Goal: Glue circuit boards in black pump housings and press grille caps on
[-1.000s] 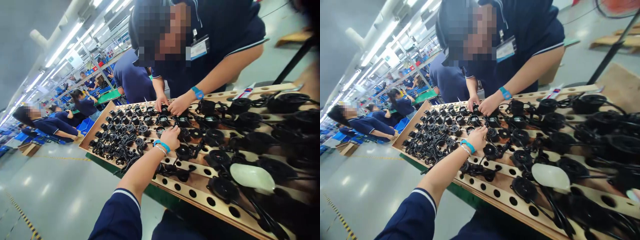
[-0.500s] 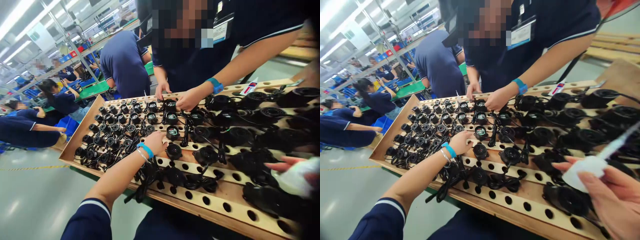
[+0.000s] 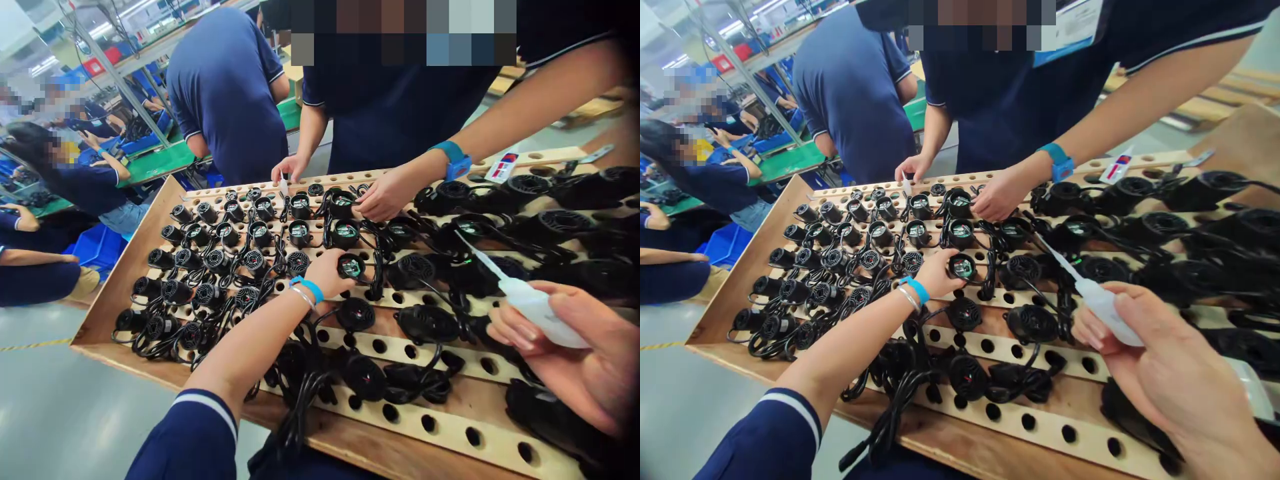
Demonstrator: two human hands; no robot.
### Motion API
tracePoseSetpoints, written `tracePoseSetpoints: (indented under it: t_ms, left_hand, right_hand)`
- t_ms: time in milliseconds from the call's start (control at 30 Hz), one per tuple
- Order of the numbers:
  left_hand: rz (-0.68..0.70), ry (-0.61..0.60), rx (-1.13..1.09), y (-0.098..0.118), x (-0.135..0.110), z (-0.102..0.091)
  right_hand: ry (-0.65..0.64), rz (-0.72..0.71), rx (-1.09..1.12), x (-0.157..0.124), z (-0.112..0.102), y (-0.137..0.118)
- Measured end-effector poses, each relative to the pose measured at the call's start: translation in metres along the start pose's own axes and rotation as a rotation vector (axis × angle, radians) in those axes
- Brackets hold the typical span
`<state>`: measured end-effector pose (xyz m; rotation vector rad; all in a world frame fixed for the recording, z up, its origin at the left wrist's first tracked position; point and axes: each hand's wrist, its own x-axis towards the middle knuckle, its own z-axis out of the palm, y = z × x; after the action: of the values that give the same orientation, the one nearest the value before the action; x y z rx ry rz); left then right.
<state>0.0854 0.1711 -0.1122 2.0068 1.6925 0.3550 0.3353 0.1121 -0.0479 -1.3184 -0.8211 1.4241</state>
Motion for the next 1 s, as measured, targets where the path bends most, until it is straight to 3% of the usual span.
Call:
tracePoseSetpoints:
  t_ms: [100,267,467,600,867,1000]
  left_hand:
    - [0.025,0.012,-0.081,-0.005,-0.006,0.007]
    - [0.047,0.036,-0.177,-0.002,-0.013,0.009]
    - [0.135,-0.008,-0.213,0.0,-0.013,0.002]
    - [0.12,-0.045,-0.32,-0.006,-0.016,0.0]
    - [0.097,-0.07,-0.435,-0.014,-0.014,-0.006]
    - [-0.055,-0.232,-0.536,-0.013,0.001,-0.019]
  right_hand:
    - [0.019,0.098,0.057,0.022,-0.001,-0.001]
    - [0.081,0.118,0.083,0.06,0.0,0.0]
    - [-0.007,0.084,0.067,0.091,-0.006,0.013]
    - [-0.049,0.08,0.027,0.1,-0.006,0.021]
    - [-0.058,0.05,-0.047,0.104,0.014,0.018]
    - [-0.072,0.069,-0.066,0.108,0.012,0.018]
